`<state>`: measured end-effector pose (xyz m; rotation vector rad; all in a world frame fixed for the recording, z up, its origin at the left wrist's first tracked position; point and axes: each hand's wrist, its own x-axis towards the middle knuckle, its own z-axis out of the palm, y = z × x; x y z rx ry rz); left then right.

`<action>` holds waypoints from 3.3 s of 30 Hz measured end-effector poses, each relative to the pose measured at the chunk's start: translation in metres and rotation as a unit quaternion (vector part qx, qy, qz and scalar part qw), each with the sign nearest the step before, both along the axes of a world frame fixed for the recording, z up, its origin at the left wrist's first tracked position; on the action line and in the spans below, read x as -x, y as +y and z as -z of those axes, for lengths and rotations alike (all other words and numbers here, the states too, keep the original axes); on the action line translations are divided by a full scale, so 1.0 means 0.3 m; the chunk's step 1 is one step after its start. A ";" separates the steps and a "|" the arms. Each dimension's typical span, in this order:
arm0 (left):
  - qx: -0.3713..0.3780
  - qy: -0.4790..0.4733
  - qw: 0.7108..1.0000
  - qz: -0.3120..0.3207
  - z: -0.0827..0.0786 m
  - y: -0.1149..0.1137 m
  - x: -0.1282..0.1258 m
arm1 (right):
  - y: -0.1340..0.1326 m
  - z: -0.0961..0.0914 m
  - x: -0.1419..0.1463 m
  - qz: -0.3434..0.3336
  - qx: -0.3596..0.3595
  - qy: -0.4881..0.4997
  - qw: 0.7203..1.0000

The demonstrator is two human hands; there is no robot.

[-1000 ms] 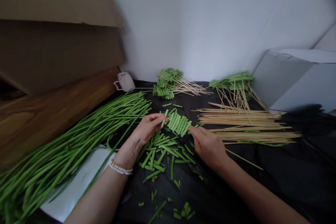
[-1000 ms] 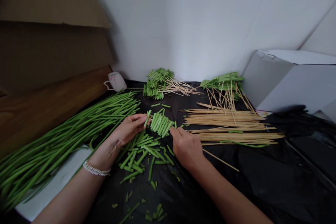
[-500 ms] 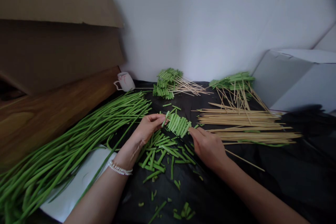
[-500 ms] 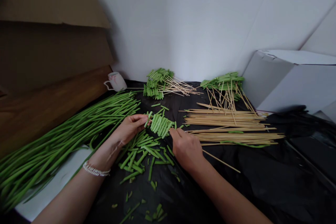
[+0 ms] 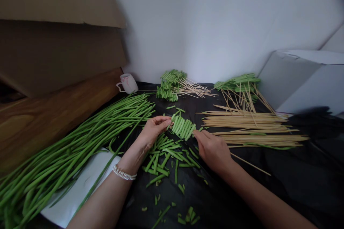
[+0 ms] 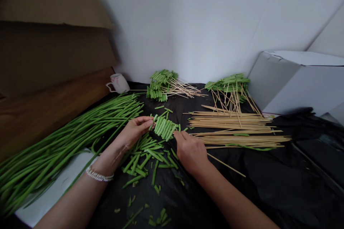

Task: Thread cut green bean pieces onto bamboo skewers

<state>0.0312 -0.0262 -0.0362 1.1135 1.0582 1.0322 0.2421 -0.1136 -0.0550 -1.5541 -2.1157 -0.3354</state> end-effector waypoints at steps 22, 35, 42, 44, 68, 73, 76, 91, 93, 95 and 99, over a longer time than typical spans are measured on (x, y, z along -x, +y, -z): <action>0.048 -0.015 0.998 0.035 0.003 0.004 0.012 | -0.009 0.015 0.004 -0.017 0.001 0.002 1.000; 0.092 -0.062 0.992 0.063 -0.018 -0.029 -0.020 | 0.007 0.000 -0.010 -0.027 0.002 0.051 0.998; 0.061 -0.058 0.994 0.063 -0.007 -0.020 -0.015 | 0.019 -0.007 -0.031 -0.016 0.028 -0.005 0.999; 0.054 -0.075 0.995 0.035 -0.014 -0.005 0.000 | 0.029 -0.014 -0.052 -0.005 0.019 -0.027 0.999; -0.011 -0.212 0.971 -0.109 -0.062 0.042 0.054 | 0.095 -0.084 -0.249 0.153 0.045 0.042 0.986; 0.025 -0.188 0.979 -0.070 -0.072 0.024 0.038 | 0.127 -0.080 -0.294 0.087 0.101 0.430 0.893; 0.038 -0.183 0.981 -0.054 -0.071 0.017 0.033 | 0.141 -0.083 -0.333 0.067 0.100 0.571 0.812; 0.056 -0.156 0.986 -0.010 -0.033 0.021 0.020 | 0.180 -0.045 -0.471 -0.005 0.100 0.776 0.623; 0.060 -0.152 0.987 -0.011 -0.030 0.019 0.017 | 0.180 -0.046 -0.477 -0.003 0.089 0.785 0.613; 0.064 -0.147 0.987 -0.012 -0.030 0.017 0.014 | 0.180 -0.042 -0.482 0.002 0.061 0.786 0.616; 0.064 -0.143 0.988 -0.006 -0.031 0.014 0.011 | 0.178 -0.037 -0.481 0.016 0.022 0.767 0.641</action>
